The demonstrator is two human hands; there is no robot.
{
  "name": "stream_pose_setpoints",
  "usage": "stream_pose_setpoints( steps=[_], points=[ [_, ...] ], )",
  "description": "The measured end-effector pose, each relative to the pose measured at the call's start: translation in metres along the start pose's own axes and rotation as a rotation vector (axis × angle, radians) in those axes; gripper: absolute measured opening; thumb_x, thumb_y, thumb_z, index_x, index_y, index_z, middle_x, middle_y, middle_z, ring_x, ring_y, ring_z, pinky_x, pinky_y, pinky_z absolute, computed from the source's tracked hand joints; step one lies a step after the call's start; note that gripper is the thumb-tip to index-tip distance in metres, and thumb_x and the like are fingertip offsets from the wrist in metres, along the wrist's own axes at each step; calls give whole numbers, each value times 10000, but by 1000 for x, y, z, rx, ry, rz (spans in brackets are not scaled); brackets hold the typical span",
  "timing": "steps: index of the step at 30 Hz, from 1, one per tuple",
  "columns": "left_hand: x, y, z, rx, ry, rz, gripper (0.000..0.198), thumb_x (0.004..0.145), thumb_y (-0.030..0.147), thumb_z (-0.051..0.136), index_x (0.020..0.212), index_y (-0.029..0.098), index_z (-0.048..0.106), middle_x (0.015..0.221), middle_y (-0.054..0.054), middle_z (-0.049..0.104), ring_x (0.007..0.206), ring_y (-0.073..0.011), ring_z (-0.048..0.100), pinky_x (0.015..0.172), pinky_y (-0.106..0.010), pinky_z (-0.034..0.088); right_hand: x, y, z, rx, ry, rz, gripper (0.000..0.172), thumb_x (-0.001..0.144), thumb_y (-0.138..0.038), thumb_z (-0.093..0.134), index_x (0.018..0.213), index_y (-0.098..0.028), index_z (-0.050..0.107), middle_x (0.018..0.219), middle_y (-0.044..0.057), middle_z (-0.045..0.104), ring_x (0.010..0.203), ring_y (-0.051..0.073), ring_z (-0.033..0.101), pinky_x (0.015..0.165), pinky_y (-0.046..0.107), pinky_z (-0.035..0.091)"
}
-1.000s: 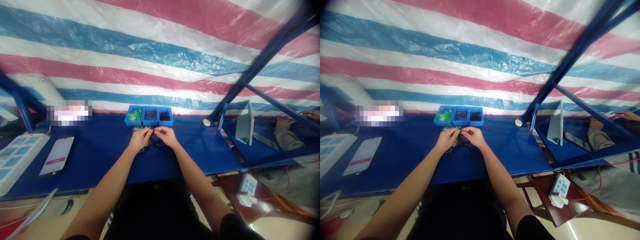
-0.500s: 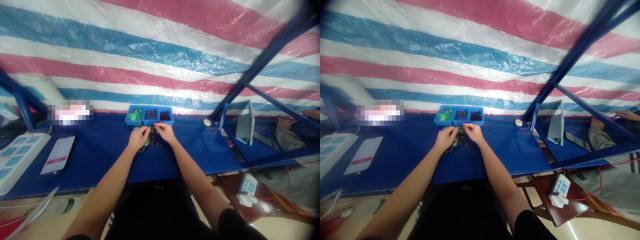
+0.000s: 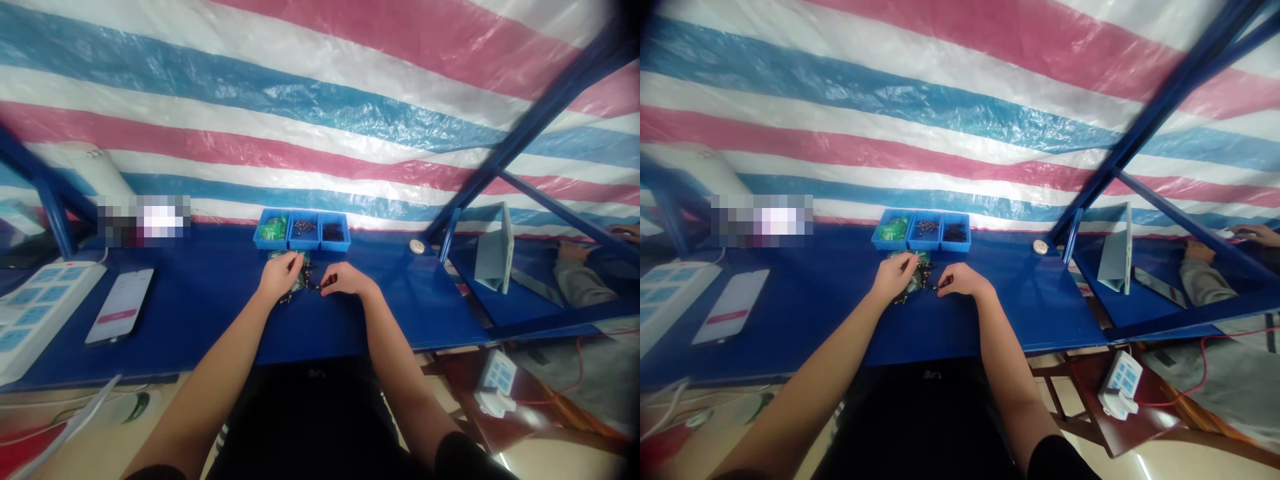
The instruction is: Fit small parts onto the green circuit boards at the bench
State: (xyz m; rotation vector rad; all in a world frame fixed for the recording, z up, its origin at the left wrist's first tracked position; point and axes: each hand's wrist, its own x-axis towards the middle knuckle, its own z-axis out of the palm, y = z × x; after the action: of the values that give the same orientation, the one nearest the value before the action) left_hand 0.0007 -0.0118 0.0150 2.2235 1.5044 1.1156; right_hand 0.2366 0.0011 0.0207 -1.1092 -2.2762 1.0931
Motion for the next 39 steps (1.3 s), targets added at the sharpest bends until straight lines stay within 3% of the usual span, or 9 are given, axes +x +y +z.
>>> stream_pose_setpoints(
  steps=[5, 8, 12, 16, 19, 26, 32, 39],
  points=[
    [0, 0, 0, 2, -17, 1, 372, 977, 420, 427, 793, 190, 655, 677, -9, 641, 624, -138, 578, 603, -242, 395, 1, 0, 5, 37, 47, 26, 231, 735, -350, 748, 912, -204, 769, 813, 29, 709, 674, 138, 620, 623, 256, 483],
    [0, 0, 2, -33, -20, 15, 342, 966, 423, 450, 849, 199, 680, 717, -11, 669, 639, -143, 597, 614, -244, 419, 6, 0, 12, 145, 212, 23, 236, 774, -325, 696, 956, -183, 744, 783, 28, 708, 660, 135, 611, 627, 259, 491],
    [-2, -1, 7, -119, -48, 38, 299, 937, 414, 512, 1081, 224, 690, 781, 0, 705, 636, -137, 616, 651, -247, 475, 15, -4, 22, 332, 415, -72, 249, 773, -342, 698, 957, -179, 732, 877, 49, 726, 710, 142, 629, 699, 287, 517],
    [-3, -2, 10, -180, -69, 67, 343, 928, 410, 531, 1180, 234, 684, 946, -27, 742, 700, -149, 656, 698, -266, 523, 21, -9, 28, 584, 410, -157, 258, 746, -375, 741, 924, -189, 730, 894, 51, 728, 786, 165, 664, 772, 319, 538],
    [-3, -1, 9, -219, -81, 58, 331, 933, 409, 534, 1163, 233, 694, 1058, -39, 735, 757, -157, 677, 722, -271, 537, 22, -10, 30, 653, 368, -150, 286, 730, -385, 761, 939, -193, 729, 835, 36, 722, 726, 156, 661, 715, 307, 546],
    [-2, 0, 7, -257, -130, 23, 266, 944, 412, 522, 1025, 220, 688, 951, -23, 735, 746, -155, 668, 702, -262, 515, 24, -5, 33, 682, 321, -152, 268, 780, -365, 727, 994, -203, 736, 840, 36, 729, 745, 163, 680, 657, 279, 532],
    [-1, 0, 6, -183, -132, 34, 287, 963, 427, 472, 990, 212, 660, 801, -10, 694, 657, -148, 618, 638, -259, 465, 25, -7, 37, 509, 496, -188, 289, 778, -369, 730, 1012, -200, 733, 929, 63, 740, 755, 163, 672, 702, 302, 540],
    [-1, 6, 1, -185, -164, 28, 298, 989, 406, 416, 916, 199, 618, 738, 3, 647, 669, -143, 609, 653, -251, 442, 24, -13, 40, 385, 546, -136, 329, 770, -412, 728, 1003, -180, 740, 886, 70, 749, 704, 164, 662, 666, 301, 538]
  ],
)
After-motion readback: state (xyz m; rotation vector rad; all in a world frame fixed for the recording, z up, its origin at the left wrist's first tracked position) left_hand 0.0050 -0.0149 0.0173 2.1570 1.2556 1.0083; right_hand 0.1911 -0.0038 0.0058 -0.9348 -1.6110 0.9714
